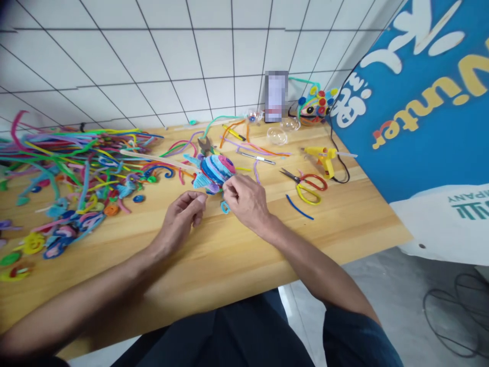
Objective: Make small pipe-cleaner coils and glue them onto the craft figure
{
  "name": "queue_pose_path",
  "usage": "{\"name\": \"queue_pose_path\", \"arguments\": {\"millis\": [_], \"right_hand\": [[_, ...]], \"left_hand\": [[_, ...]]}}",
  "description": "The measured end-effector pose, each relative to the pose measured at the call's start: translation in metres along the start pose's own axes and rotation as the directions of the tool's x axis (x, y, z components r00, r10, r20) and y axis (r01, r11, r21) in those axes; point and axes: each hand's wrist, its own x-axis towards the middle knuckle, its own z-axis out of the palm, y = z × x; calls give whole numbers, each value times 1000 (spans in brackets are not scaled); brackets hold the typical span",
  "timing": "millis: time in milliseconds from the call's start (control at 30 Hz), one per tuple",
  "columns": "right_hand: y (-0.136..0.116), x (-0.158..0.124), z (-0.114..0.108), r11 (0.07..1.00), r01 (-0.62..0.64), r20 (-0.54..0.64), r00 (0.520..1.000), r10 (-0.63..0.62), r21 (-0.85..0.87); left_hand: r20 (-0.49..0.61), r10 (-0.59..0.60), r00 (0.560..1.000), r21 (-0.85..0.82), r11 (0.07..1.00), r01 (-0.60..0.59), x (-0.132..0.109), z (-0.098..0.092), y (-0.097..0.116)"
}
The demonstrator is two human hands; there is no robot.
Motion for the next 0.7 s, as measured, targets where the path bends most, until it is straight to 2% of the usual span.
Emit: {"name": "queue_pose_path", "arguments": {"millis": [133, 333, 500, 700], "right_hand": [[-1, 0, 4, 986, 94, 38, 995, -90, -141], [-2, 1, 7, 920, 205, 64, 979, -195, -333], [-4, 1, 6, 871, 246, 103, 969, -223, -425], [-4, 2, 5, 857, 253, 139, 967, -212, -449]], "left_hand": [[29, -12, 1000, -65, 998, 14, 8, 10, 2], [28, -23, 999, -104, 994, 26, 17, 12, -4], [49, -15, 999, -131, 991, 22, 18, 12, -10], [41, 26, 999, -147, 989, -20, 18, 17, -2]]}}
